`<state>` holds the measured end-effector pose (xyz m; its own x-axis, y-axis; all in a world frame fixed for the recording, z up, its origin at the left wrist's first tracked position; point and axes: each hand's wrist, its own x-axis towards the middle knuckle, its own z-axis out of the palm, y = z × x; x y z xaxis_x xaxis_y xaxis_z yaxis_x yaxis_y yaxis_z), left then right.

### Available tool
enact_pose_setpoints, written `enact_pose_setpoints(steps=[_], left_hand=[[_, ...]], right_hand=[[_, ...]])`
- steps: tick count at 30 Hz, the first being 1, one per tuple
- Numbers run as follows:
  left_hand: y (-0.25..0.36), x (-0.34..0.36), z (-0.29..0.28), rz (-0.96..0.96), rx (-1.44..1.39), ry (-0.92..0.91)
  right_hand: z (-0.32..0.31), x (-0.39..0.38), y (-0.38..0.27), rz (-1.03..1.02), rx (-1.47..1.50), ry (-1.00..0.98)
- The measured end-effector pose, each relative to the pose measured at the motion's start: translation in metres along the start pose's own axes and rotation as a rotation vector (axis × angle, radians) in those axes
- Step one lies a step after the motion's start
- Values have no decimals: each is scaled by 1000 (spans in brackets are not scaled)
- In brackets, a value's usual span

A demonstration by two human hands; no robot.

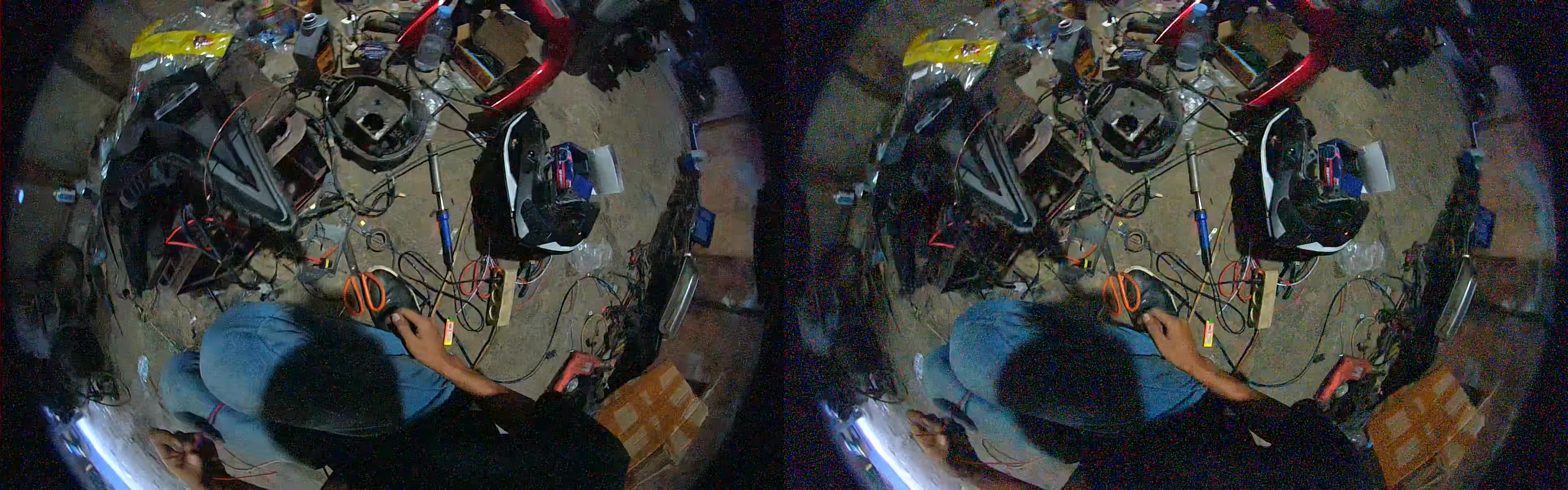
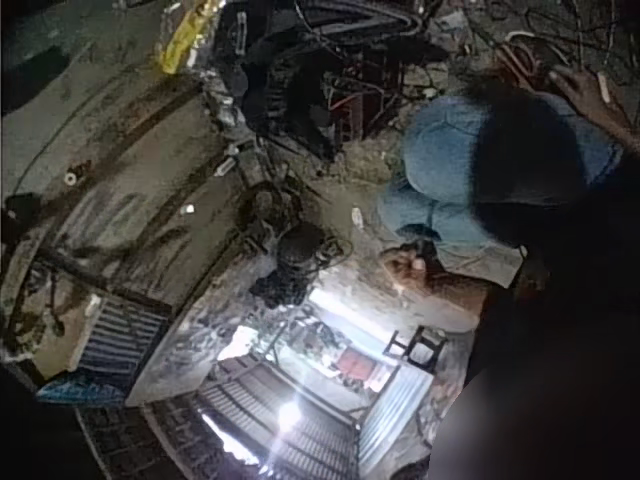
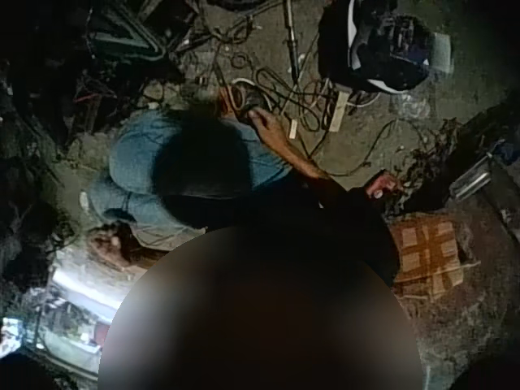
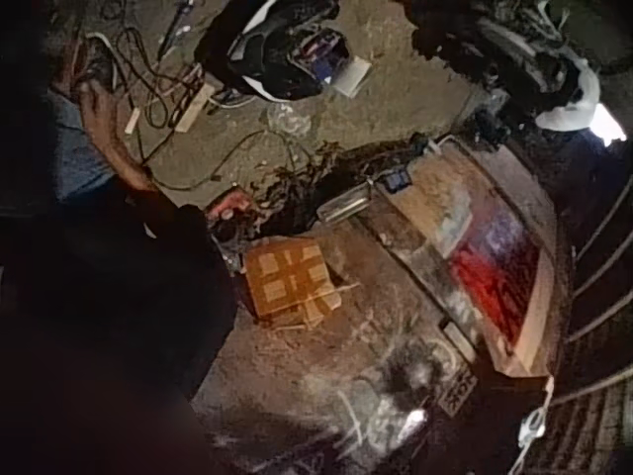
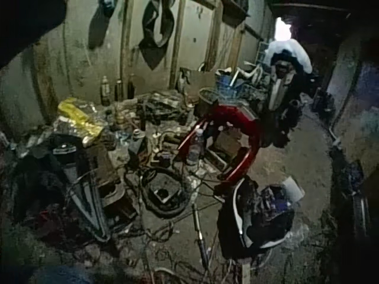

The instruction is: Splicing, soldering, and taping motorcycle electrical wires.

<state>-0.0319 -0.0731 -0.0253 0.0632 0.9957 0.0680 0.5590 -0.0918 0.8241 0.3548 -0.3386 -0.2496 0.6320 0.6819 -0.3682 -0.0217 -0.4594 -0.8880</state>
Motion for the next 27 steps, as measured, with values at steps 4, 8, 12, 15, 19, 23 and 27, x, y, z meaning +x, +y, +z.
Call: enact_pose_setpoints(steps=[4,8,12,15,19,23,27], left_hand=[[67,-29,12,19,-147,-403],[109,-28,28,107,-69,-497],[112,-12,11,22,20,-481],[109,1,-10,81,71,-567],[110,12,-22,-8,40,-588],[115,19,-27,-107,46,-648],[105,14,-30,-206,-12,-684]], right_hand=[[1,12,-14,-74,-76,-82],[2,16,-22,-36,-102,-146],[-1,17,-27,-79,-33,-88],[-4,27,-38,-74,-40,-33],[-18,71,-58,-253,9,104],[-49,126,-74,-295,-93,261],[-75,171,-92,-292,-87,344]])
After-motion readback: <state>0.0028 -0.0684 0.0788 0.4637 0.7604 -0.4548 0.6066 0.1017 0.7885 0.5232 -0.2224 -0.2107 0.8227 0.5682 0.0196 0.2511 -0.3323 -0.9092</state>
